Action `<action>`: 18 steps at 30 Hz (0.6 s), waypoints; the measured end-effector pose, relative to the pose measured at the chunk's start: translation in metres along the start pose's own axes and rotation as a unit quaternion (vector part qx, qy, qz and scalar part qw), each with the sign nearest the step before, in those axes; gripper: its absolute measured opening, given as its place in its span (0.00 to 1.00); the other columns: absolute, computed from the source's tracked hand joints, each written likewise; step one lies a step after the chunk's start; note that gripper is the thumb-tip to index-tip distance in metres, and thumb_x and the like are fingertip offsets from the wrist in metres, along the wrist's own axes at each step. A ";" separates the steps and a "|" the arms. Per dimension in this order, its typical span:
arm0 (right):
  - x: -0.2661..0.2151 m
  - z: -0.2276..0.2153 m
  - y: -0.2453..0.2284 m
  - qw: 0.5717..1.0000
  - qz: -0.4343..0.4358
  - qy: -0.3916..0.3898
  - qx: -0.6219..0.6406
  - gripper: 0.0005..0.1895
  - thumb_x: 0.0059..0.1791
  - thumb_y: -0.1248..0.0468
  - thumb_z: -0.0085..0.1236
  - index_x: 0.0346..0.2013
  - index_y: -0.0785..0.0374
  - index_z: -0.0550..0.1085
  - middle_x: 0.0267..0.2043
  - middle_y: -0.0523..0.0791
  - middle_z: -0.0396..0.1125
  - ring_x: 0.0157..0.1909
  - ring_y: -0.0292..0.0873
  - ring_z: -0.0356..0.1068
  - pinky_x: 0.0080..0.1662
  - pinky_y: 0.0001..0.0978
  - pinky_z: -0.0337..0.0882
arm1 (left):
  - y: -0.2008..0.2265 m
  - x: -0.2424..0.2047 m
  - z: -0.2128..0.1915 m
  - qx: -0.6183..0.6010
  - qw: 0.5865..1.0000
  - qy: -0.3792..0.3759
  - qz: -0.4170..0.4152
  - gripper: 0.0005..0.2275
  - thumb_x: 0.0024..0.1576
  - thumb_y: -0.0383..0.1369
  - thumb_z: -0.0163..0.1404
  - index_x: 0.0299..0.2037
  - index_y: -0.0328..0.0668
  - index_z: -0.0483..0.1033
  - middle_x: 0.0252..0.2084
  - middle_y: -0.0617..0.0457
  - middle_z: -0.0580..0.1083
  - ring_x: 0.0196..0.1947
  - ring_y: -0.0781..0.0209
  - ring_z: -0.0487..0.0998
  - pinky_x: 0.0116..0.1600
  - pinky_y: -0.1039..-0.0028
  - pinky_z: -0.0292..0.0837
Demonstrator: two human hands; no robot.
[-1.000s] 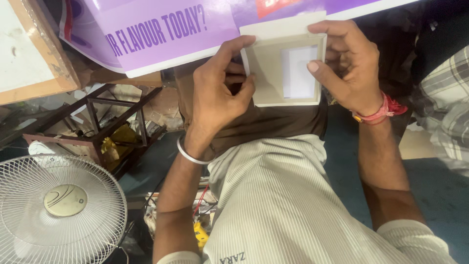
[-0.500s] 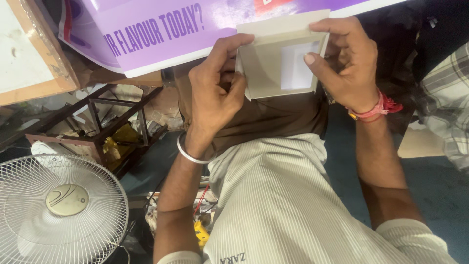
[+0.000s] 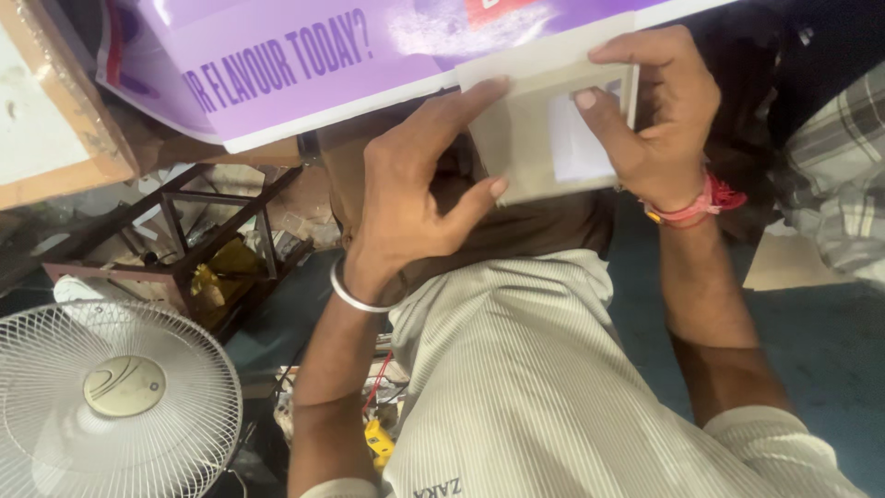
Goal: The person applies a white rectangular sticker to a purple Smirnoff poster using a small white squeegee tool. They smooth the sticker onto the surface, lift it to reposition, and press it down again to ensure adhesion.
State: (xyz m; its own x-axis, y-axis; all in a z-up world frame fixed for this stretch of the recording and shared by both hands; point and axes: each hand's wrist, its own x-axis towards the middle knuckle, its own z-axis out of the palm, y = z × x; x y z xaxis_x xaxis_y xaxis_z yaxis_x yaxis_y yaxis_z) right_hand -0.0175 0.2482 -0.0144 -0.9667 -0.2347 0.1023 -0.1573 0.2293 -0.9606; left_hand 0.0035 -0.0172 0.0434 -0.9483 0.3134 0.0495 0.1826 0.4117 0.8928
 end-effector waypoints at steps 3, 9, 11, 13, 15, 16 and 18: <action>0.001 0.001 0.000 0.999 -0.036 0.002 0.039 0.18 0.61 0.74 0.61 0.58 0.68 0.61 0.53 0.48 0.64 0.48 0.37 0.70 0.50 0.24 0.74 | -0.004 -0.001 -0.002 -0.051 0.998 0.004 0.029 0.28 0.57 0.41 0.59 0.68 0.45 0.68 0.62 0.44 0.74 0.60 0.51 0.78 0.67 0.67 0.75; 0.004 0.006 0.005 0.998 -0.062 0.023 0.013 0.26 0.54 0.76 0.61 0.59 0.70 0.55 0.53 0.47 0.53 0.50 0.42 0.68 0.47 0.27 0.72 | -0.014 -0.009 0.005 -0.248 0.963 0.108 -0.004 0.25 0.67 0.44 0.55 0.71 0.45 0.65 0.66 0.44 0.69 0.62 0.59 0.76 0.70 0.68 0.75; 0.003 0.007 0.006 0.998 -0.063 0.023 0.009 0.27 0.54 0.75 0.61 0.59 0.70 0.54 0.54 0.46 0.51 0.51 0.43 0.68 0.48 0.28 0.73 | -0.021 -0.008 0.005 -0.303 0.943 0.134 -0.032 0.20 0.70 0.38 0.55 0.69 0.42 0.66 0.61 0.45 0.74 0.55 0.61 0.80 0.63 0.71 0.79; 0.004 0.008 0.006 0.997 -0.049 0.013 0.065 0.28 0.57 0.74 0.61 0.61 0.68 0.51 0.56 0.43 0.52 0.52 0.39 0.71 0.51 0.26 0.73 | -0.030 -0.001 0.004 -0.326 0.934 0.131 -0.059 0.18 0.70 0.32 0.55 0.67 0.38 0.68 0.54 0.46 0.78 0.48 0.63 0.82 0.56 0.73 0.82; 0.002 0.008 0.004 0.996 -0.025 0.006 0.087 0.28 0.59 0.73 0.62 0.64 0.69 0.52 0.59 0.41 0.48 0.52 0.37 0.68 0.52 0.25 0.72 | -0.034 0.001 0.004 -0.339 0.929 0.105 -0.108 0.18 0.68 0.28 0.55 0.67 0.34 0.70 0.46 0.48 0.79 0.42 0.65 0.82 0.50 0.76 0.84; 0.004 0.010 0.004 0.995 -0.022 0.000 0.092 0.29 0.59 0.73 0.62 0.64 0.69 0.52 0.60 0.42 0.47 0.52 0.36 0.68 0.52 0.25 0.71 | -0.036 0.003 0.002 -0.343 0.929 0.084 -0.113 0.17 0.69 0.27 0.55 0.66 0.33 0.71 0.43 0.49 0.78 0.42 0.65 0.81 0.49 0.76 0.83; 0.010 0.012 0.002 0.994 -0.018 -0.016 0.103 0.29 0.60 0.73 0.61 0.65 0.68 0.50 0.61 0.44 0.49 0.53 0.37 0.68 0.53 0.26 0.71 | -0.039 0.006 -0.003 -0.352 0.927 0.043 -0.125 0.15 0.69 0.27 0.56 0.64 0.31 0.73 0.39 0.51 0.77 0.40 0.66 0.80 0.47 0.77 0.81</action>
State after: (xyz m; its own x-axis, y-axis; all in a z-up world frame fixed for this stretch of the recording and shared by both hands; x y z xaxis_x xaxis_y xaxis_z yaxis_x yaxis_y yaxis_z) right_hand -0.0252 0.2346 -0.0186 -0.9537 -0.2696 0.1334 -0.1447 0.0222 -0.9892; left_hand -0.0105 -0.0339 0.0107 -0.9610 0.2017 -0.1891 -0.2306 -0.2075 0.9507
